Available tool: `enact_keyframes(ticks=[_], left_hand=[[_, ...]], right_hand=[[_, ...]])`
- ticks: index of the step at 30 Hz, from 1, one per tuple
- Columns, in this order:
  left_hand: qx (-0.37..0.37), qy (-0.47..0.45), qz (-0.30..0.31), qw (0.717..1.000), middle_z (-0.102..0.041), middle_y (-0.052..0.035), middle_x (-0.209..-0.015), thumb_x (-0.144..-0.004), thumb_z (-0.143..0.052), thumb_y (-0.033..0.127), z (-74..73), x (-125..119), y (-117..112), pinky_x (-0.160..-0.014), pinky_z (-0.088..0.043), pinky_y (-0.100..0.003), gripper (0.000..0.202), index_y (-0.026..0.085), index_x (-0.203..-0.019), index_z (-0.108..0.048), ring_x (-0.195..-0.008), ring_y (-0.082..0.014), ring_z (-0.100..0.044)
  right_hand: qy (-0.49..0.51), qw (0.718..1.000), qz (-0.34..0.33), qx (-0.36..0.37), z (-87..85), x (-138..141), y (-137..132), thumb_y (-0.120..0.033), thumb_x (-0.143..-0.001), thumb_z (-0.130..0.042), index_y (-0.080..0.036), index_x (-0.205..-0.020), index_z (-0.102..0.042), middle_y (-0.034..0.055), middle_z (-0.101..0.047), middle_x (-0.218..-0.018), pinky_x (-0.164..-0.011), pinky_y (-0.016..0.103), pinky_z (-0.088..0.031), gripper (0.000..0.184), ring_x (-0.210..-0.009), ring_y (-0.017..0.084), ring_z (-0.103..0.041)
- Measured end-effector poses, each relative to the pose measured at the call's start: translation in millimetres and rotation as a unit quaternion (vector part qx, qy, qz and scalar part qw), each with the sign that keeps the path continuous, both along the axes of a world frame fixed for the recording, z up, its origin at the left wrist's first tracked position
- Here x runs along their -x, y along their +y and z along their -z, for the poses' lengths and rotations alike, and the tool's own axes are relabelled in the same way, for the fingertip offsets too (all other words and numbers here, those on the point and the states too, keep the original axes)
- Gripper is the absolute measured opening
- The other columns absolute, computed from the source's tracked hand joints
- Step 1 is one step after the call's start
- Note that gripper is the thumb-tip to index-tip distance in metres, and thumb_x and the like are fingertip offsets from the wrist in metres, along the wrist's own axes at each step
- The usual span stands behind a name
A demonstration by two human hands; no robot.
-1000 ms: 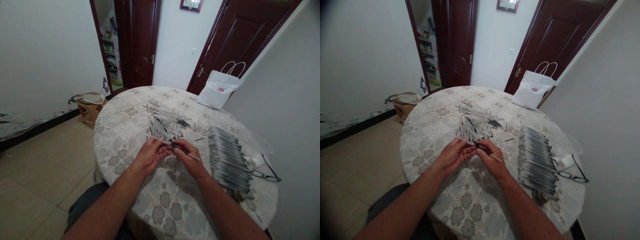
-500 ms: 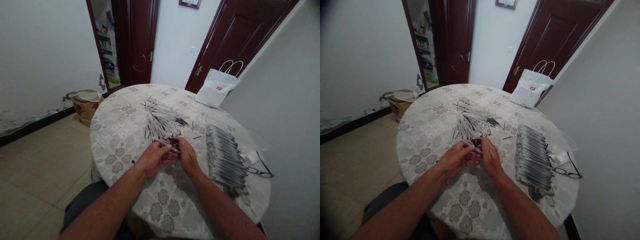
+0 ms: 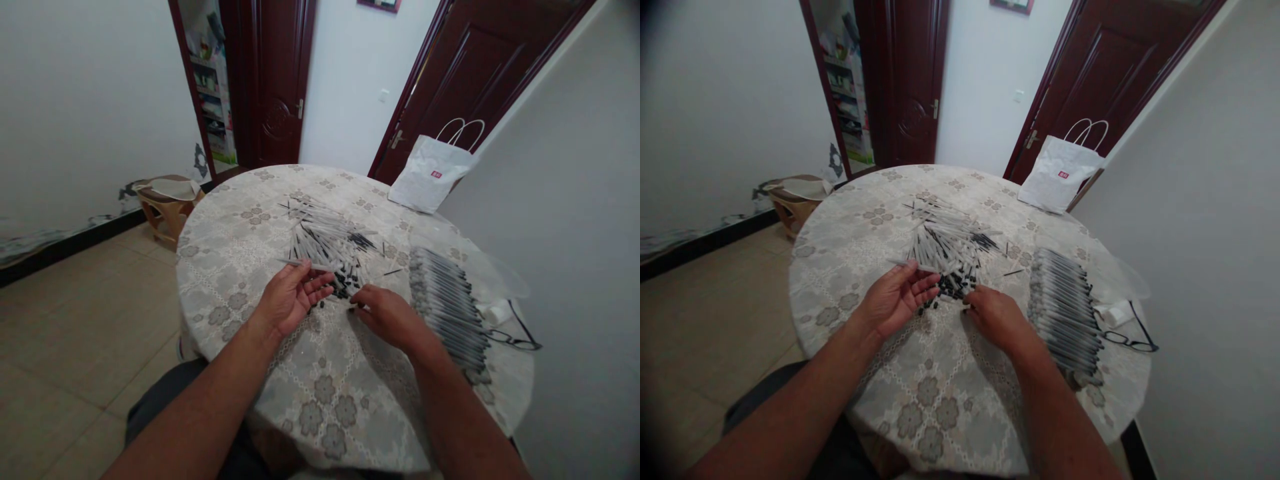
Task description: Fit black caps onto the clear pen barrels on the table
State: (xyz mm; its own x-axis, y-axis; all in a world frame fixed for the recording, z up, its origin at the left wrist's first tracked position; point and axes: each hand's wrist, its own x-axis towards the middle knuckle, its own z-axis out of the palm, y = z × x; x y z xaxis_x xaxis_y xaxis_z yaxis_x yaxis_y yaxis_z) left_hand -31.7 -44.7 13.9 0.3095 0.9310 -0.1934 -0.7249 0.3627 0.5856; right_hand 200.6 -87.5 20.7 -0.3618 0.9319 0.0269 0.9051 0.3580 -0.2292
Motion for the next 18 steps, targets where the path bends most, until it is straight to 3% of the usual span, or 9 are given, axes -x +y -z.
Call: enact_keyframes(ticks=[5, 9, 11, 14, 16, 18], left_hand=[[-0.028, 0.013, 0.009, 0.999, -0.075, -0.0095, -0.09, -0.092, -0.069, 0.022, 2.7, -6.4, -3.5, -0.077, -0.064, -0.038, 0.015, 0.017, -0.095, -0.055, -0.089, -0.0254, -0.077], [-0.045, 0.023, 0.01, 0.999, -0.076, -0.0087, -0.093, -0.09, -0.07, 0.02, 3.1, -7.4, -4.2, -0.077, -0.064, -0.038, 0.019, 0.018, -0.098, -0.052, -0.089, -0.0259, -0.078], [-0.053, 0.033, 0.012, 0.998, -0.076, -0.0088, -0.095, -0.09, -0.07, 0.02, 3.2, -8.1, -4.6, -0.077, -0.064, -0.038, 0.02, 0.018, -0.099, -0.052, -0.088, -0.0257, -0.078], [-0.056, 0.046, 0.014, 0.997, -0.076, -0.0095, -0.096, -0.09, -0.07, 0.02, 3.5, -9.8, -5.8, -0.08, -0.063, -0.039, 0.022, 0.019, -0.101, -0.052, -0.089, -0.0253, -0.078], [-0.055, 0.049, 0.018, 0.997, -0.076, -0.0099, -0.097, -0.089, -0.071, 0.02, 3.7, -10.9, -6.5, -0.082, -0.063, -0.04, 0.024, 0.019, -0.101, -0.051, -0.09, -0.0252, -0.077], [-0.056, 0.048, 0.023, 0.997, -0.076, -0.0102, -0.097, -0.088, -0.071, 0.02, 4.2, -11.6, -7.1, -0.083, -0.062, -0.04, 0.025, 0.019, -0.101, -0.05, -0.091, -0.0254, -0.077]], right_hand=[[-0.065, 0.998, 0.018, 0.019, 9.9, 10.2, 2.2, -0.017, -0.091, -0.056, -0.02, -0.091, -0.071, 0.0081, -0.069, -0.092, -0.068, 0.028, -0.04, 0.016, -0.082, 0.02, -0.066], [0.107, 0.994, 0.02, -0.022, 11.3, 12.6, 6.3, -0.019, -0.09, -0.058, -0.019, -0.097, -0.069, 0.0055, -0.069, -0.089, -0.073, 0.029, -0.044, 0.012, -0.081, 0.019, -0.064], [0.265, 0.961, 0.07, -0.029, 11.1, 17.4, 7.1, -0.027, -0.092, -0.061, -0.02, -0.099, -0.067, 0.0022, -0.068, -0.08, -0.068, 0.029, -0.046, 0.011, -0.071, 0.017, -0.063], [0.47, 0.872, 0.135, 0.003, 12.0, 28.7, 6.9, -0.039, -0.088, -0.069, -0.021, -0.095, -0.065, -0.0013, -0.065, -0.07, -0.055, 0.026, -0.046, 0.02, -0.058, 0.015, -0.058], [0.537, 0.832, 0.135, 0.018, 13.4, 36.0, 6.4, -0.042, -0.084, -0.075, -0.021, -0.094, -0.065, -0.0012, -0.067, -0.071, -0.052, 0.025, -0.045, 0.025, -0.057, 0.013, -0.058], [0.568, 0.813, 0.126, 0.014, 15.0, 41.1, 5.8, -0.043, -0.082, -0.078, -0.021, -0.095, -0.066, -0.0002, -0.069, -0.077, -0.05, 0.024, -0.046, 0.028, -0.059, 0.013, -0.059]])
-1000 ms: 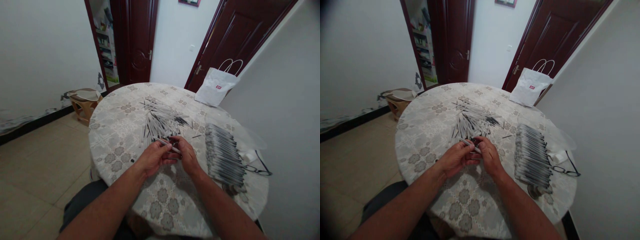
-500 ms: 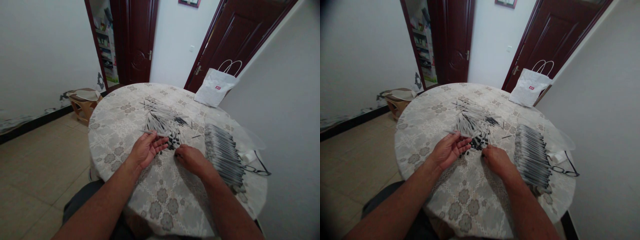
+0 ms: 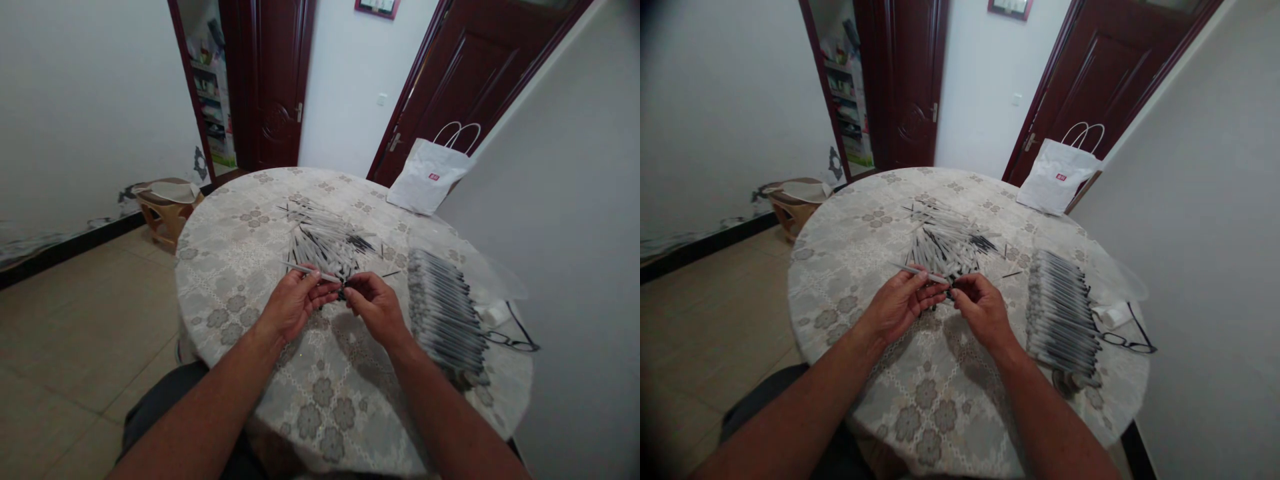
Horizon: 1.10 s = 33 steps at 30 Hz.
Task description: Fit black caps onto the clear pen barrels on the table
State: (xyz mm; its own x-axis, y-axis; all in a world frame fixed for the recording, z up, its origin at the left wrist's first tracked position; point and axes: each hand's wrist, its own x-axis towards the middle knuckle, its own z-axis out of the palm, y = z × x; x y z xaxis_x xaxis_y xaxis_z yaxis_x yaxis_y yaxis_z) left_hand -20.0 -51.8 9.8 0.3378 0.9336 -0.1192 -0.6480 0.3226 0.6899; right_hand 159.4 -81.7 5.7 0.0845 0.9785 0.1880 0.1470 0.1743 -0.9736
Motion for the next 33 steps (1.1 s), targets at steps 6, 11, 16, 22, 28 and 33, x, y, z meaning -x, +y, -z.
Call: enact_keyframes(ticks=[6, 11, 16, 22, 28, 33], left_hand=[[-0.011, 0.001, 0.004, 1.0, -0.077, -0.0108, -0.098, -0.089, -0.07, 0.019, 2.0, -0.1, 0.2, -0.085, -0.061, -0.04, 0.023, 0.019, -0.102, -0.052, -0.091, -0.0251, -0.077], [-0.015, 0.002, 0.004, 1.0, -0.077, -0.011, -0.098, -0.091, -0.068, 0.02, 2.7, 0.1, 0.0, -0.086, -0.061, -0.04, 0.019, 0.018, -0.102, -0.052, -0.092, -0.0248, -0.077], [-0.012, 0.002, 0.004, 1.0, -0.077, -0.0114, -0.099, -0.092, -0.067, 0.021, 0.8, 0.6, 0.5, -0.085, -0.061, -0.039, 0.019, 0.019, -0.101, -0.051, -0.092, -0.0242, -0.077], [-0.011, 0.007, 0.0, 1.0, -0.077, -0.0113, -0.098, -0.092, -0.067, 0.019, -1.9, 1.1, -0.6, -0.085, -0.061, -0.039, 0.019, 0.019, -0.102, -0.051, -0.09, -0.0235, -0.077], [-0.016, 0.02, -0.002, 1.0, -0.076, -0.0109, -0.097, -0.091, -0.068, 0.021, -0.6, -0.6, -1.6, -0.082, -0.062, -0.038, 0.021, 0.019, -0.103, -0.05, -0.089, -0.0227, -0.077], [-0.022, 0.027, -0.001, 0.999, -0.076, -0.0101, -0.097, -0.09, -0.07, 0.022, 1.6, -1.6, -1.0, -0.083, -0.061, -0.037, 0.024, 0.019, -0.104, -0.051, -0.088, -0.0219, -0.077]], right_hand=[[0.025, 1.0, 0.002, -0.005, 2.9, 2.9, -0.6, -0.042, -0.081, -0.079, -0.021, -0.096, -0.069, -0.0006, -0.067, -0.073, -0.049, 0.022, -0.046, 0.027, -0.06, 0.013, -0.06], [0.061, 0.998, -0.01, 0.004, 6.4, 1.3, 1.6, -0.041, -0.081, -0.08, -0.021, -0.097, -0.068, -0.0002, -0.069, -0.078, -0.048, 0.022, -0.046, 0.028, -0.058, 0.011, -0.059], [0.09, 0.996, -0.015, 0.006, 10.2, 1.0, 3.8, -0.041, -0.081, -0.08, -0.022, -0.104, -0.068, -0.0006, -0.069, -0.081, -0.047, 0.022, -0.046, 0.032, -0.059, 0.012, -0.06], [0.087, 0.996, -0.015, 0.02, 9.8, 1.2, 3.4, -0.04, -0.081, -0.081, -0.021, -0.099, -0.069, -0.0011, -0.069, -0.074, -0.048, 0.022, -0.046, 0.029, -0.056, 0.011, -0.059], [0.046, 0.999, -0.004, 0.008, 9.7, 0.3, 2.6, -0.039, -0.082, -0.08, -0.019, -0.096, -0.07, -0.0015, -0.067, -0.068, -0.049, 0.021, -0.046, 0.026, -0.056, 0.011, -0.057], [0.013, 1.0, 0.015, -0.005, 8.6, 1.9, 1.1, -0.04, -0.083, -0.078, -0.019, -0.096, -0.072, -0.0003, -0.067, -0.071, -0.049, 0.022, -0.046, 0.025, -0.06, 0.012, -0.059]])
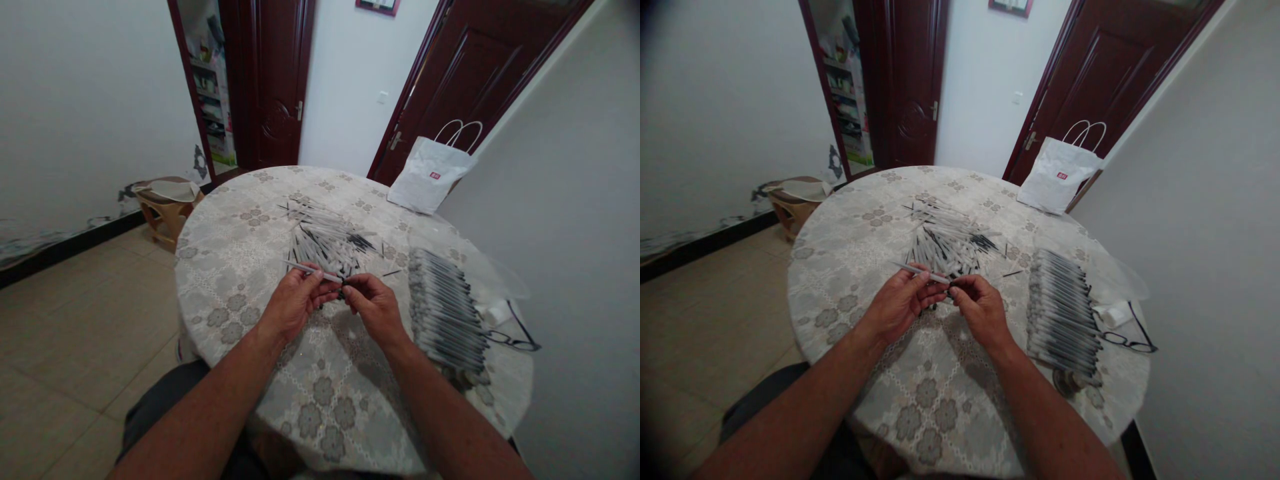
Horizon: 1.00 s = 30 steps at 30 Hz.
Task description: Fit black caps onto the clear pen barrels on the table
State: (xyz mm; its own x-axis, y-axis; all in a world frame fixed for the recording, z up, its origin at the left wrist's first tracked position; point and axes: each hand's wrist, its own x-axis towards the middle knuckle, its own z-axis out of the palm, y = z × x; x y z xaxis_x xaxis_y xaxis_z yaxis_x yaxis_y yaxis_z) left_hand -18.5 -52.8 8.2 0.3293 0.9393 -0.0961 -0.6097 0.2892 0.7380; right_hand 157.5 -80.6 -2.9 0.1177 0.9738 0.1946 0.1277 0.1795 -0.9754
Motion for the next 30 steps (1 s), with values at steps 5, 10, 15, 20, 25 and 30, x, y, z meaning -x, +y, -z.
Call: enact_keyframes(ticks=[5, 10, 15, 20, 25, 30], left_hand=[[-0.008, 0.011, -0.003, 1.0, -0.076, -0.0095, -0.097, -0.089, -0.072, 0.024, 2.2, -0.6, 0.7, -0.083, -0.061, -0.038, 0.026, 0.019, -0.105, -0.052, -0.088, -0.0215, -0.076], [-0.012, 0.026, -0.011, 1.0, -0.076, -0.0089, -0.097, -0.087, -0.073, 0.023, 1.9, -1.2, 0.9, -0.082, -0.061, -0.036, 0.028, 0.019, -0.106, -0.054, -0.086, -0.0204, -0.076], [-0.014, 0.037, -0.007, 0.999, -0.076, -0.0104, -0.097, -0.087, -0.074, 0.023, 1.6, -1.2, 0.5, -0.082, -0.062, -0.036, 0.027, 0.018, -0.106, -0.055, -0.085, -0.0206, -0.076], [-0.01, 0.04, -0.012, 0.999, -0.076, -0.0107, -0.096, -0.085, -0.076, 0.022, 2.4, -0.2, 0.3, -0.078, -0.063, -0.034, 0.028, 0.017, -0.106, -0.057, -0.085, -0.0207, -0.076], [-0.018, 0.047, -0.006, 0.999, -0.076, -0.0119, -0.099, -0.082, -0.079, 0.023, 3.5, -0.1, 0.0, -0.077, -0.063, -0.035, 0.029, 0.016, -0.103, -0.059, -0.085, -0.0208, -0.076], [-0.017, 0.049, -0.002, 0.999, -0.077, -0.0126, -0.1, -0.083, -0.079, 0.024, 3.9, -1.2, 0.0, -0.077, -0.063, -0.035, 0.028, 0.016, -0.102, -0.06, -0.086, -0.0211, -0.076]], right_hand=[[-0.017, 1.0, 0.01, -0.014, -0.9, 1.3, -0.8, -0.038, -0.083, -0.078, -0.02, -0.094, -0.072, 0.0004, -0.069, -0.075, -0.052, 0.023, -0.046, 0.023, -0.062, 0.012, -0.059], [-0.038, 0.999, 0.015, -0.02, 0.0, 1.3, -1.4, -0.037, -0.084, -0.076, -0.02, -0.096, -0.072, 0.0012, -0.07, -0.079, -0.056, 0.024, -0.047, 0.021, -0.065, 0.013, -0.06], [-0.037, 0.998, 0.021, -0.044, 2.6, 1.9, -1.8, -0.035, -0.084, -0.076, -0.021, -0.097, -0.071, 0.0012, -0.071, -0.084, -0.061, 0.025, -0.049, 0.019, -0.072, 0.014, -0.063], [-0.06, 0.996, 0.028, -0.056, 3.6, 0.2, -3.3, -0.037, -0.085, -0.076, -0.022, -0.099, -0.072, 0.0015, -0.072, -0.085, -0.063, 0.025, -0.05, 0.021, -0.072, 0.015, -0.064], [-0.12, 0.992, 0.027, -0.019, 0.7, -3.0, -4.4, -0.049, -0.094, -0.064, -0.019, -0.084, -0.071, -0.0006, -0.064, -0.063, -0.053, 0.024, -0.043, 0.033, -0.057, 0.013, -0.057], [-0.119, 0.992, 0.011, -0.034, 0.1, -3.7, -6.5, -0.052, -0.104, -0.043, -0.019, -0.081, -0.065, 0.0002, -0.06, -0.063, -0.054, 0.025, -0.041, 0.046, -0.057, 0.014, -0.056]])
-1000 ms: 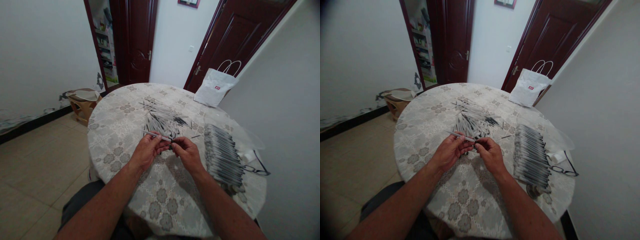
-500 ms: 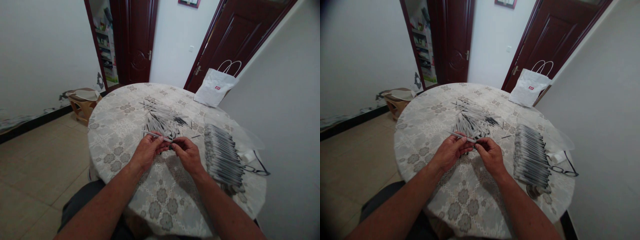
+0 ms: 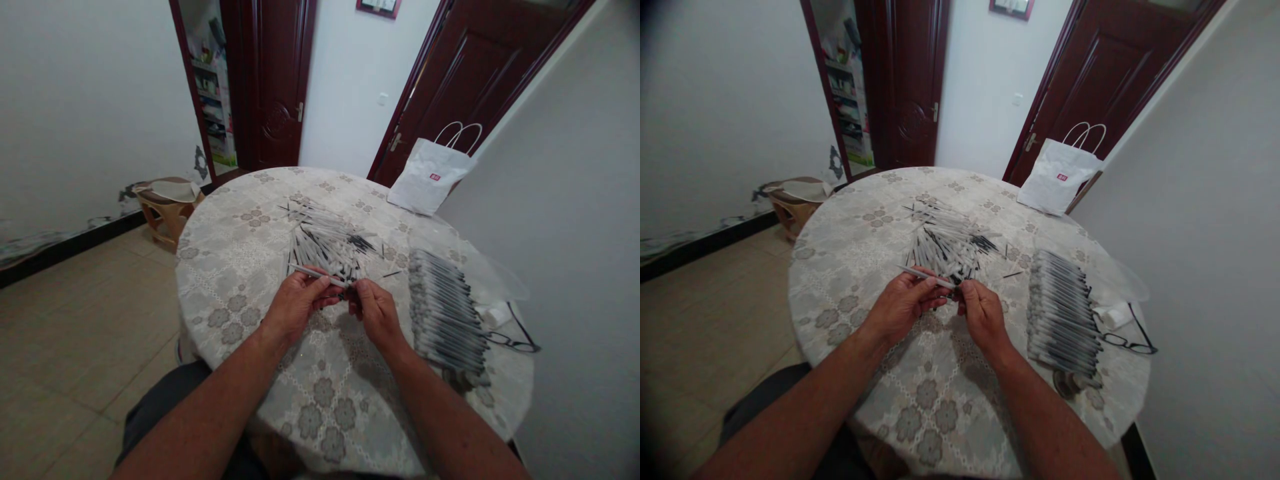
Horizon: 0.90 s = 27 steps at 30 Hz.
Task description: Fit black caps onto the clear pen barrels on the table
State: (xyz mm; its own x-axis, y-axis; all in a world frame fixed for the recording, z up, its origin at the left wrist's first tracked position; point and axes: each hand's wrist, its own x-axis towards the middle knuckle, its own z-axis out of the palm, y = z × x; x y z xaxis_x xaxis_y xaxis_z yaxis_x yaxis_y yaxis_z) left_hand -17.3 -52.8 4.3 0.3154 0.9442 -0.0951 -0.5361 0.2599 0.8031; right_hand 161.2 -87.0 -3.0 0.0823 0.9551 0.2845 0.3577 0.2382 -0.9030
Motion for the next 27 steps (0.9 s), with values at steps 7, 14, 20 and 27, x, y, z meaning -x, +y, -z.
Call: enact_keyframes(ticks=[7, 14, 20, 27], left_hand=[[0.003, 0.0, -0.01, 1.0, -0.077, -0.012, -0.097, -0.084, -0.077, 0.023, -0.2, 0.8, -0.1, -0.078, -0.063, -0.035, 0.026, 0.015, -0.102, -0.06, -0.085, -0.0212, -0.076], [0.007, 0.008, 0.004, 1.0, -0.077, -0.0125, -0.098, -0.082, -0.079, 0.022, -3.0, 1.6, -2.2, -0.075, -0.063, -0.033, 0.028, 0.015, -0.101, -0.06, -0.084, -0.0219, -0.077], [0.019, 0.004, -0.012, 1.0, -0.077, -0.0121, -0.096, -0.082, -0.079, 0.022, -4.0, 1.9, -1.4, -0.073, -0.063, -0.032, 0.027, 0.015, -0.099, -0.059, -0.082, -0.0212, -0.076], [0.013, 0.009, 0.011, 1.0, -0.076, -0.012, -0.096, -0.083, -0.079, 0.022, -2.9, 2.3, -1.9, -0.074, -0.064, -0.034, 0.028, 0.015, -0.1, -0.058, -0.083, -0.0219, -0.077]], right_hand=[[-0.069, 0.996, 0.012, -0.055, 2.8, -1.2, -1.9, -0.038, -0.095, -0.062, -0.022, -0.109, -0.061, 0.0006, -0.067, -0.084, -0.064, 0.026, -0.046, 0.021, -0.069, 0.015, -0.06], [-0.098, 0.995, -0.022, -0.027, 0.5, 1.1, -1.9, -0.043, -0.106, -0.038, -0.022, -0.076, -0.057, -0.0013, -0.058, -0.065, -0.061, 0.027, -0.041, 0.042, -0.06, 0.014, -0.056], [-0.091, 0.994, 0.006, -0.066, 1.2, 1.1, -3.6, -0.039, -0.097, -0.059, -0.023, -0.11, -0.059, 0.0014, -0.067, -0.086, -0.069, 0.027, -0.046, 0.021, -0.074, 0.017, -0.061], [-0.131, 0.99, -0.02, -0.056, 4.5, -0.5, -1.1, -0.04, -0.106, -0.038, -0.022, -0.074, -0.056, -0.0012, -0.057, -0.066, -0.065, 0.028, -0.04, 0.041, -0.063, 0.015, -0.055]])
